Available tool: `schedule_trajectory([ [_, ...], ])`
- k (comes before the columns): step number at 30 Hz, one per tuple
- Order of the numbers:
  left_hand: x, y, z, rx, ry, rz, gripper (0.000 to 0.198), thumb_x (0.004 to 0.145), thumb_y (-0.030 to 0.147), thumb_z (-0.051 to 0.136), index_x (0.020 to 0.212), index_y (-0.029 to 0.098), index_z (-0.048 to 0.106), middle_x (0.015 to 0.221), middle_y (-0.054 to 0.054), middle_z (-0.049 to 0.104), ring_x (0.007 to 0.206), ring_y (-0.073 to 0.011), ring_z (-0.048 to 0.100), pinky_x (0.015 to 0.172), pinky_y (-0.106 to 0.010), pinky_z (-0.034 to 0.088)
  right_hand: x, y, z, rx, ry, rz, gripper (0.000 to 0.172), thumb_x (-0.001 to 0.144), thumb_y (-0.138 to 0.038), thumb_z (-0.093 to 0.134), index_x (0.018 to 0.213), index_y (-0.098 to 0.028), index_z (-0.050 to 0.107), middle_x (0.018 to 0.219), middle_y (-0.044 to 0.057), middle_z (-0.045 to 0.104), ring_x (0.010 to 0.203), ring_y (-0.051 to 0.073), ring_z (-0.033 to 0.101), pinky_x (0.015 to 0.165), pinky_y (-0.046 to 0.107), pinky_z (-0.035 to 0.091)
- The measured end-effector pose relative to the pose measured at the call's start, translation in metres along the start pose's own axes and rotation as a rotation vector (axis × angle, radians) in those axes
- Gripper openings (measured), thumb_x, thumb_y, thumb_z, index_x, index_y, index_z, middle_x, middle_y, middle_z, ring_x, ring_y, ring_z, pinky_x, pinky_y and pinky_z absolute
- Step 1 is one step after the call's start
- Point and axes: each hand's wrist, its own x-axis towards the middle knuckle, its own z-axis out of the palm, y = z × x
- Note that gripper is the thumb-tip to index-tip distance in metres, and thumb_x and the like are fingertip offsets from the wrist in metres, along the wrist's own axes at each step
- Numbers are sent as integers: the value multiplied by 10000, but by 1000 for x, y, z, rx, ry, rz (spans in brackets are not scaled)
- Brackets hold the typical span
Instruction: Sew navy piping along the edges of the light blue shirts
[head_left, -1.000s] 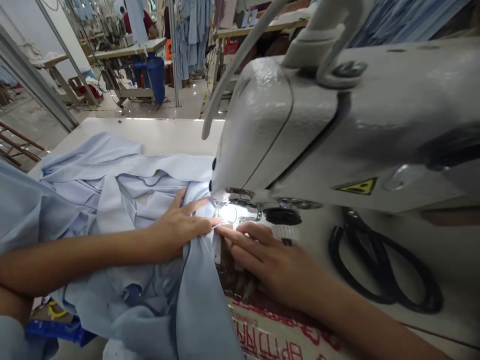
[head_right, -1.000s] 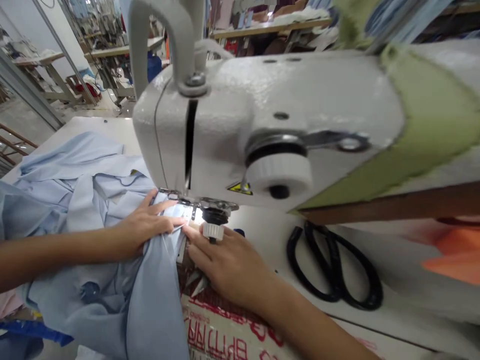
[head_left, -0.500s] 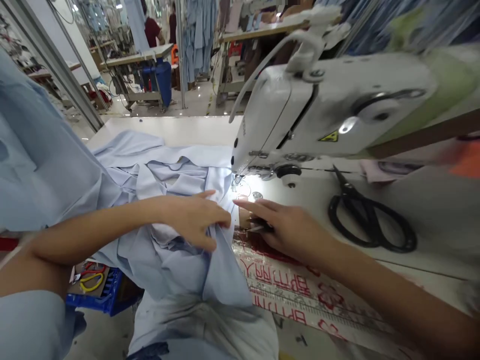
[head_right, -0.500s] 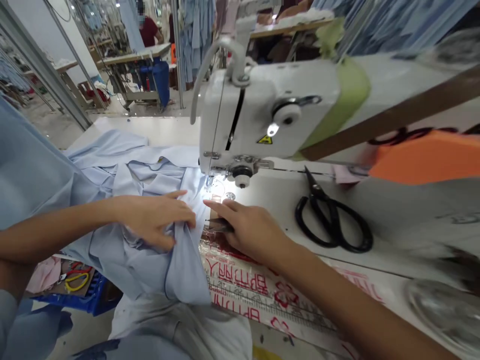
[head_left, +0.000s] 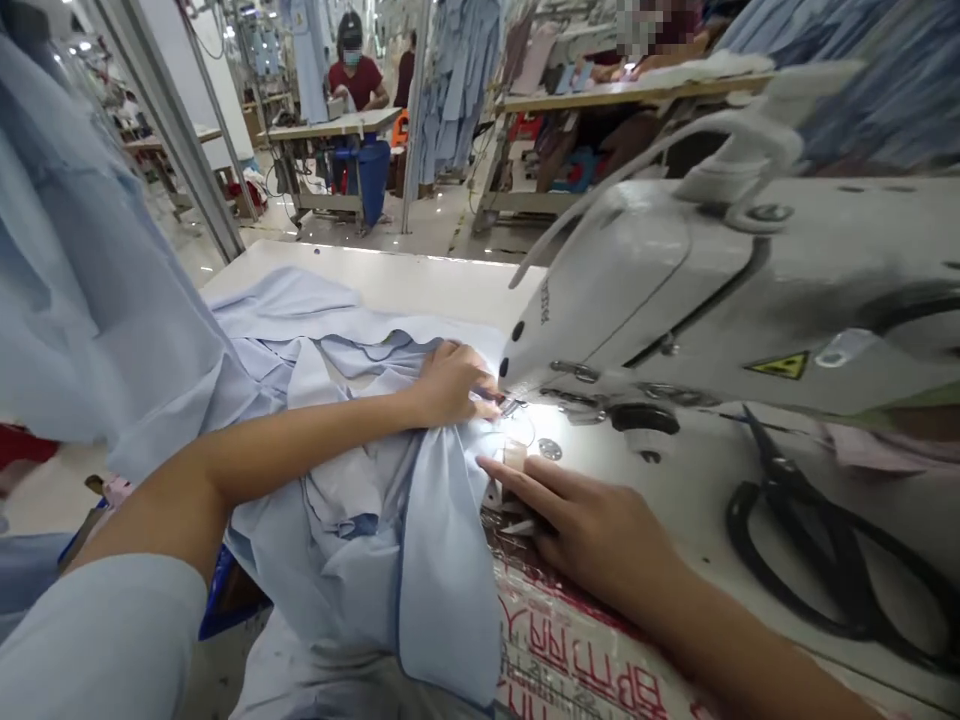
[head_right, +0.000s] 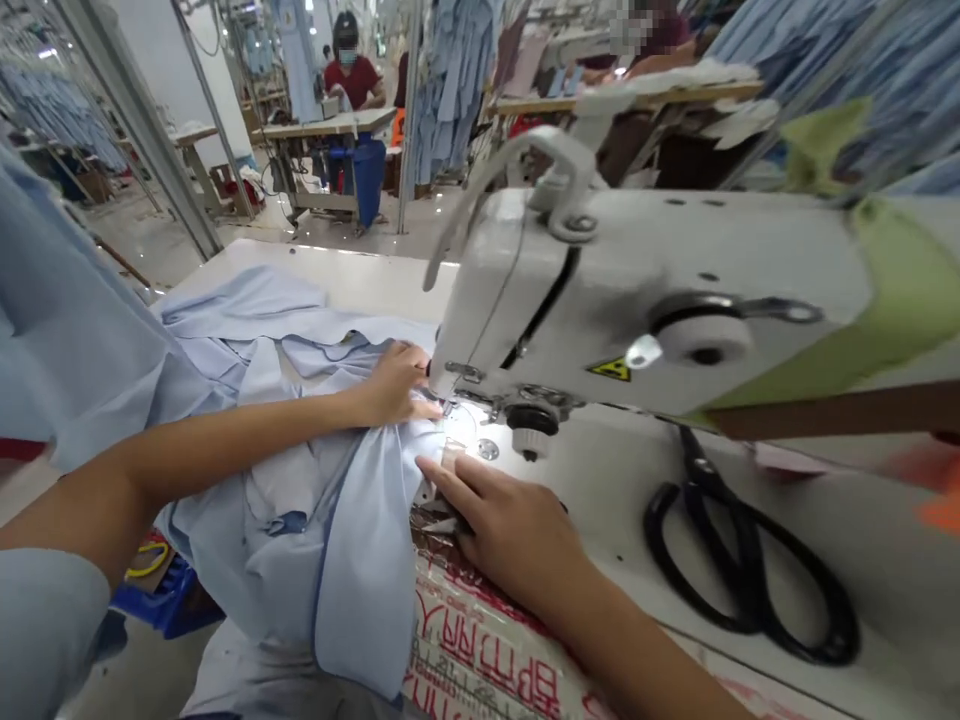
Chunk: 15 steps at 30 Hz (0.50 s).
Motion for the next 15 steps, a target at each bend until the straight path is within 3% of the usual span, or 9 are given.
schedule_trajectory([
  [5, -16, -2, -9, -38, 90, 224, 123, 807, 206, 588, 727, 175, 677, 1007, -72, 530, 1090, -225, 380, 1005, -392, 340, 2, -2, 0, 45, -14, 44, 622, 572, -63, 439, 1153, -227, 589, 814, 18, 648, 597, 150, 546, 440, 247, 266],
  [8, -24, -5, -20, -149, 33, 323, 118, 797, 142, 539, 728, 168, 631, 944, -59, 538, 1012, -194, 443, 952, -376, 405, 6, -1, -8, 120, -89, 199, 507, 632, -109, 484, 1116, -224, 581, 834, 18, 669, 630, 169, 588, 464, 248, 311],
  [12, -30, -8, -34, -169, -44, 347, 333, 894, 220, 407, 612, 162, 574, 889, -53, 547, 965, -174, 498, 908, -368, 453, 8, 9, -23, 224, -247, 495, 288, 788, -360, 509, 999, -175, 571, 690, 38, 651, 547, 177, 572, 478, 269, 357],
  [15, -39, -8, -43, 27, 39, 520, 378, 900, 323, 436, 589, 152, 567, 974, -91, 552, 1085, -233, 449, 951, -409, 429, 6, 16, -33, 279, -226, 490, 269, 825, -427, 469, 874, -185, 578, 647, 46, 628, 529, 177, 550, 493, 287, 370],
])
